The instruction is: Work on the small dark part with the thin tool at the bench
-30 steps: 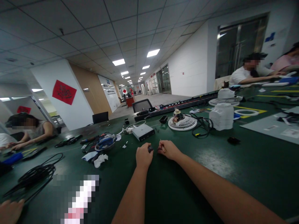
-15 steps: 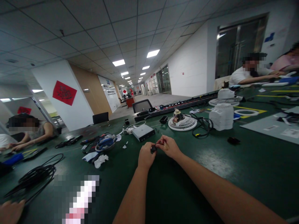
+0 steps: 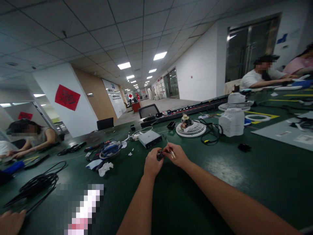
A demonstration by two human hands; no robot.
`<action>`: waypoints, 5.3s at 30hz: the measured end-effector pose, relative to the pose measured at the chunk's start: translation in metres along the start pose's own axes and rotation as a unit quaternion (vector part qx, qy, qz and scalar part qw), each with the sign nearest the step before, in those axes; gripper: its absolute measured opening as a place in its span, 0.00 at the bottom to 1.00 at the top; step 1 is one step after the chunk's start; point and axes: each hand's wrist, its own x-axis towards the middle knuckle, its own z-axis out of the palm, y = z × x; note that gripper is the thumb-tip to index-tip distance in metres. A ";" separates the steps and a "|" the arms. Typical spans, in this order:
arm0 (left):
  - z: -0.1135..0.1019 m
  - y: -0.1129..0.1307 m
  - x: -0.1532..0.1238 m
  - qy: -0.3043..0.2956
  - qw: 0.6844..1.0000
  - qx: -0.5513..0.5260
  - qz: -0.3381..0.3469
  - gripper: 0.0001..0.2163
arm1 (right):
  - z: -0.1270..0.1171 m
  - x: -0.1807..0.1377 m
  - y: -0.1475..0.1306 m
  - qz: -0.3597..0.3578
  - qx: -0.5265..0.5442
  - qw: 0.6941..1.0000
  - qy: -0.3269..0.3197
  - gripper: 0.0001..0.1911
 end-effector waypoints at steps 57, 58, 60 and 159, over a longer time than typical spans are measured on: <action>-0.002 0.003 -0.001 -0.011 0.995 0.091 0.031 0.20 | 0.010 0.006 0.009 0.151 0.215 0.962 0.067 0.18; -0.002 0.003 -0.001 -0.012 0.995 0.094 0.034 0.18 | 0.009 0.006 0.010 0.149 0.222 0.960 0.079 0.17; -0.002 0.004 -0.001 -0.017 0.994 0.098 0.040 0.16 | 0.009 0.006 0.011 0.147 0.222 0.959 0.091 0.17; -0.002 0.006 -0.001 -0.049 0.990 0.117 0.069 0.15 | 0.007 0.002 0.007 0.160 0.191 0.967 0.050 0.19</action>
